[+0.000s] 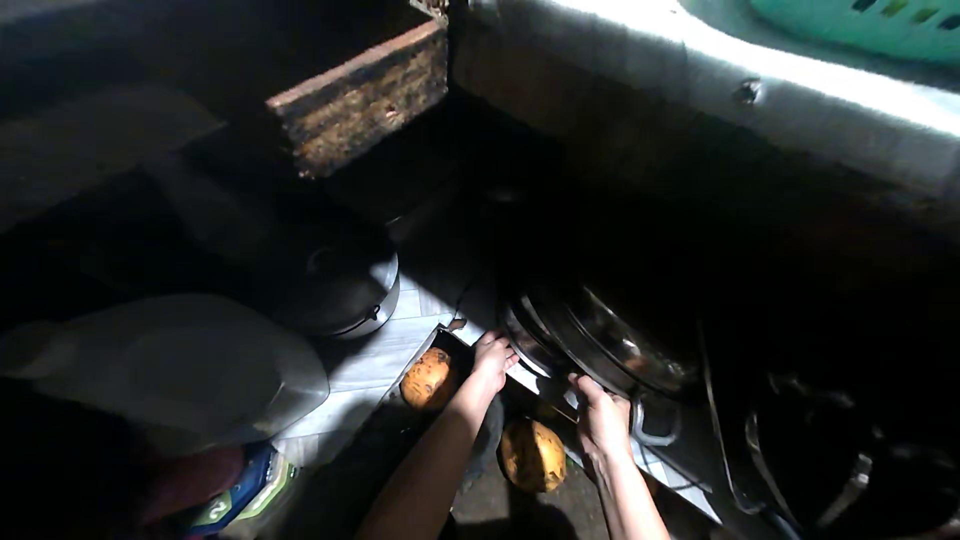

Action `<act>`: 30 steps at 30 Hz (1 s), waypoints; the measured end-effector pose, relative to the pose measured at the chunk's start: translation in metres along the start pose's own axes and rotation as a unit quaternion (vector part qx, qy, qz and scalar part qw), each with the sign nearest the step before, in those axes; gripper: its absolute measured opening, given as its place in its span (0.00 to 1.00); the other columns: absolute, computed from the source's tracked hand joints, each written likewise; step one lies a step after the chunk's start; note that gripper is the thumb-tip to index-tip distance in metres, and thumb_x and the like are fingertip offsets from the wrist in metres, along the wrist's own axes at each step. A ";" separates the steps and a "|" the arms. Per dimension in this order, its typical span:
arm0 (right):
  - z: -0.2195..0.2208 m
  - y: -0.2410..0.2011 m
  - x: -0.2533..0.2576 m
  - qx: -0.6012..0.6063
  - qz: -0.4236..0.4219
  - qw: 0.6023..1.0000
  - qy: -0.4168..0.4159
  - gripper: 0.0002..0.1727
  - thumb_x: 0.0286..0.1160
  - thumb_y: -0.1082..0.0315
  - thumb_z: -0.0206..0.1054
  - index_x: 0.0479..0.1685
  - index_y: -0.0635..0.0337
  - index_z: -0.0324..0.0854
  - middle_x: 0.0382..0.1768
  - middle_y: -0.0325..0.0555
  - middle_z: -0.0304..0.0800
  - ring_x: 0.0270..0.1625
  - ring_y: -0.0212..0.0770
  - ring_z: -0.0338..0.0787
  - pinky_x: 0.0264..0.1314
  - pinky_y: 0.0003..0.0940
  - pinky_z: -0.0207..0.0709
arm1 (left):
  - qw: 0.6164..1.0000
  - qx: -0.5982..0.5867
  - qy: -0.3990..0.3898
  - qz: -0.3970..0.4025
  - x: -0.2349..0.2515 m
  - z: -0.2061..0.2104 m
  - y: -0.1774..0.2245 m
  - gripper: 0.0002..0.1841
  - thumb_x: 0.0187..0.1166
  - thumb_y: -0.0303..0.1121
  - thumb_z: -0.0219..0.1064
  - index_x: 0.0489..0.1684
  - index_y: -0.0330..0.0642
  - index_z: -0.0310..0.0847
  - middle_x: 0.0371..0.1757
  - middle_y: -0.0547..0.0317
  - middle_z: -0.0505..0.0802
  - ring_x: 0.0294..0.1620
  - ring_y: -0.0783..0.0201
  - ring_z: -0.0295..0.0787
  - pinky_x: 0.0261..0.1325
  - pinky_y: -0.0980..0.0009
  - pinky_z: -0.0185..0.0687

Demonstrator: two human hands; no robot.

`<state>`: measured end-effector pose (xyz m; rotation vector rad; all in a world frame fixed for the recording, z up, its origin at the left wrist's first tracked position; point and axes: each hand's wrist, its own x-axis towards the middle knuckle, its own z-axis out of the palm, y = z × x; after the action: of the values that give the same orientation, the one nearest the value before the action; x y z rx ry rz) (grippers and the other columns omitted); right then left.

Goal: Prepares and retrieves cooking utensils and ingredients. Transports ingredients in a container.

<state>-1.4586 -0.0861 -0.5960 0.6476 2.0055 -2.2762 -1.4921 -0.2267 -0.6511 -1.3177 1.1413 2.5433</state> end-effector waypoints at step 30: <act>0.002 -0.016 0.014 0.022 -0.001 0.999 -0.049 0.15 0.63 0.86 0.69 0.49 0.69 0.80 0.42 0.46 0.90 0.46 0.32 0.90 0.51 0.27 0.86 | 0.940 0.115 0.249 0.202 -0.051 -0.137 0.015 0.18 0.93 0.31 0.51 0.69 0.27 0.76 0.51 0.44 0.86 0.46 0.63 0.81 0.55 0.64 0.78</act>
<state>-1.4768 -0.0815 -0.5853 0.5257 1.9188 -2.3101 -1.3717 -0.3104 -0.6549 -1.8870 1.9144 2.2545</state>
